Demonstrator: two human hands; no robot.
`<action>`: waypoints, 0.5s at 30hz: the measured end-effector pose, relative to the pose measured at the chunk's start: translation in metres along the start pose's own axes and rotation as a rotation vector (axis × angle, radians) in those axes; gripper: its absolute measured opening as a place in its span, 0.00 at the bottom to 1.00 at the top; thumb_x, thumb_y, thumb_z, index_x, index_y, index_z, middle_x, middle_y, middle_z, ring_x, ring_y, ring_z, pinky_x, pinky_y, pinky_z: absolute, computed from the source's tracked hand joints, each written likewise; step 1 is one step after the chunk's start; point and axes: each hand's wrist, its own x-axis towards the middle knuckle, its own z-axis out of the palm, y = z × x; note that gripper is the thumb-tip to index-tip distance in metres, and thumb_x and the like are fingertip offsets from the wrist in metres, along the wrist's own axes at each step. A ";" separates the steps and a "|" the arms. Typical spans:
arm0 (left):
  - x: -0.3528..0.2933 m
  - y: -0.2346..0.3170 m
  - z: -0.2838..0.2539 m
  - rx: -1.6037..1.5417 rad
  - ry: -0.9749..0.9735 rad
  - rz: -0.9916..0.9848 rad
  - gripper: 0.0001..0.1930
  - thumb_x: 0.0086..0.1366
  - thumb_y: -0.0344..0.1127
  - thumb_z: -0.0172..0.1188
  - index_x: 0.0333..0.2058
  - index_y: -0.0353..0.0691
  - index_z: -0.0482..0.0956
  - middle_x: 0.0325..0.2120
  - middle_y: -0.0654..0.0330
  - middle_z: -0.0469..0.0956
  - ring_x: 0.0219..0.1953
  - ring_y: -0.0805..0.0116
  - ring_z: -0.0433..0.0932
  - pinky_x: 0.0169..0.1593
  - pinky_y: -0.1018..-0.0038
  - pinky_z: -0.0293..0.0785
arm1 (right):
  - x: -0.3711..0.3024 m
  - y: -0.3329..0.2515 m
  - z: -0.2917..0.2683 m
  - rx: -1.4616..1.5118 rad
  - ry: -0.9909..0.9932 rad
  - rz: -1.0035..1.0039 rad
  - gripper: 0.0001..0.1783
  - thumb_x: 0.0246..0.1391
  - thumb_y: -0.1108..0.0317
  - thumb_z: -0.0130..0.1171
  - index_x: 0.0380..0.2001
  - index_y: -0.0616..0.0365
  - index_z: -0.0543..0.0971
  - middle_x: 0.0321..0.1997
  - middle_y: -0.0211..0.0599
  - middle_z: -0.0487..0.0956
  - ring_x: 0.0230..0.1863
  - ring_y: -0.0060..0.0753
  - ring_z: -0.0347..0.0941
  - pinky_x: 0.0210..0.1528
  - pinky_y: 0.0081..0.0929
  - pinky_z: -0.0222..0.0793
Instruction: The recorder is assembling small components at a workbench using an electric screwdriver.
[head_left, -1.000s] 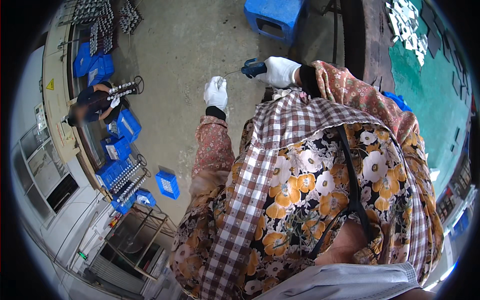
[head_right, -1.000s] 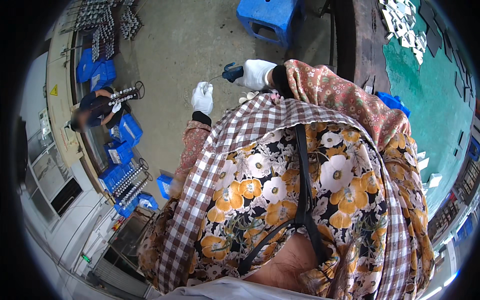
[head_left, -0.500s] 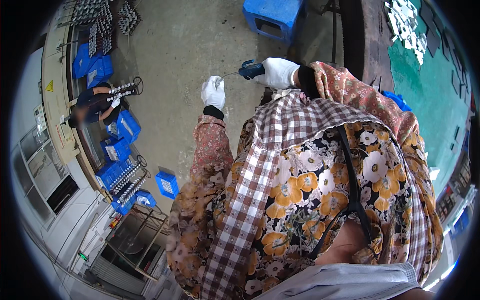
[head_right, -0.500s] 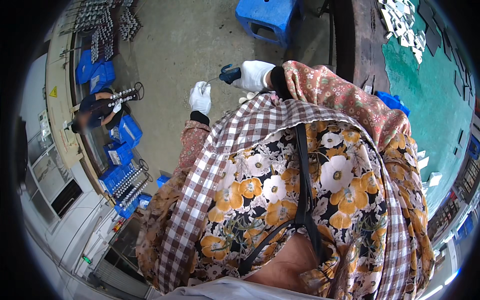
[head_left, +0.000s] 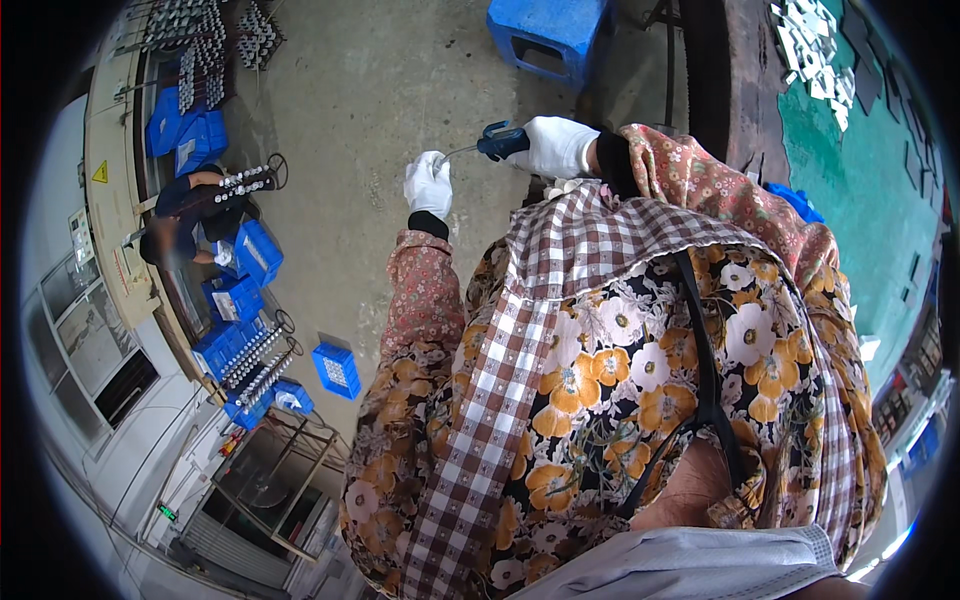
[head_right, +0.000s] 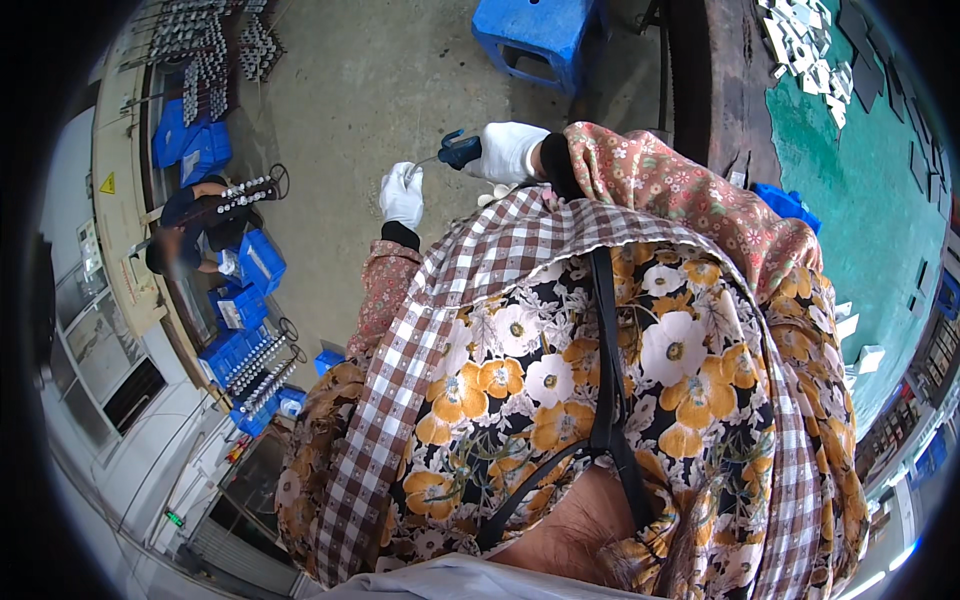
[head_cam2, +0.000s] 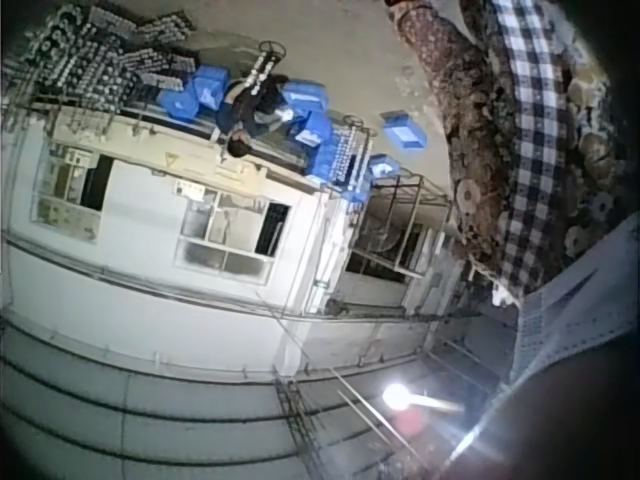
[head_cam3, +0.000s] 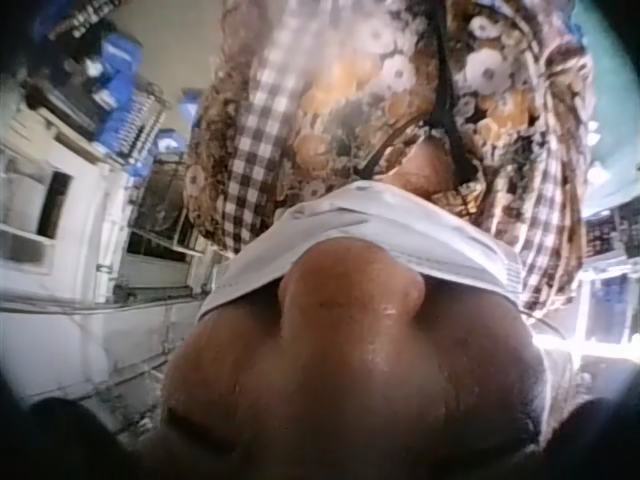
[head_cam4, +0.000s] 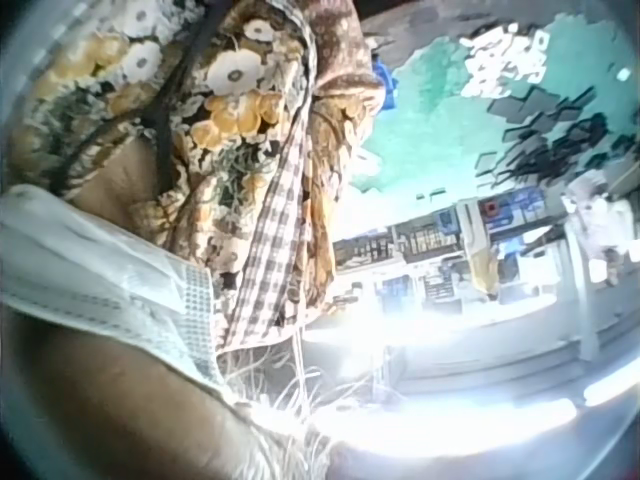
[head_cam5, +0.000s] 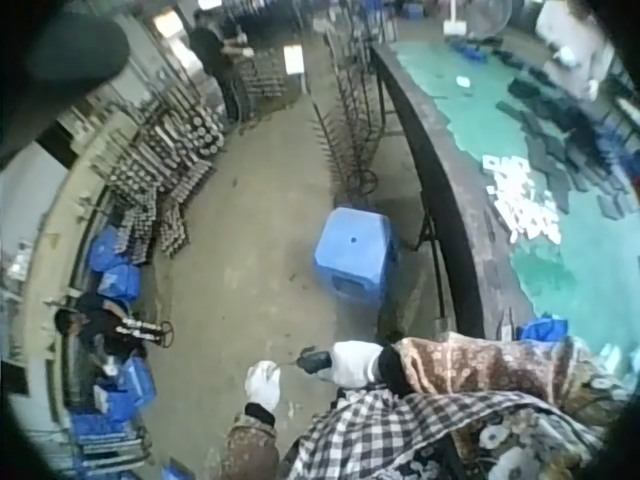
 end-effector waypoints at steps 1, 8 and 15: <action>0.000 -0.001 0.000 -0.005 0.000 -0.001 0.07 0.57 0.34 0.61 0.34 0.42 0.75 0.26 0.58 0.76 0.32 0.61 0.73 0.39 0.70 0.69 | 0.001 -0.001 0.000 -0.002 -0.001 -0.002 0.25 0.45 0.50 0.57 0.29 0.66 0.79 0.28 0.55 0.77 0.32 0.53 0.75 0.38 0.37 0.69; 0.003 -0.017 0.006 -0.026 0.060 0.112 0.05 0.58 0.34 0.59 0.33 0.43 0.74 0.23 0.59 0.73 0.25 0.64 0.72 0.32 0.70 0.70 | 0.002 -0.002 0.000 -0.022 0.024 0.006 0.25 0.45 0.50 0.56 0.29 0.66 0.79 0.29 0.56 0.77 0.33 0.53 0.76 0.39 0.37 0.70; 0.026 0.061 -0.028 -1.108 -0.107 -0.621 0.14 0.65 0.48 0.49 0.32 0.43 0.68 0.13 0.67 0.61 0.07 0.75 0.56 0.11 0.75 0.54 | -0.028 -0.018 -0.023 -0.026 0.103 0.016 0.21 0.47 0.55 0.59 0.33 0.65 0.78 0.30 0.54 0.78 0.35 0.51 0.76 0.40 0.37 0.71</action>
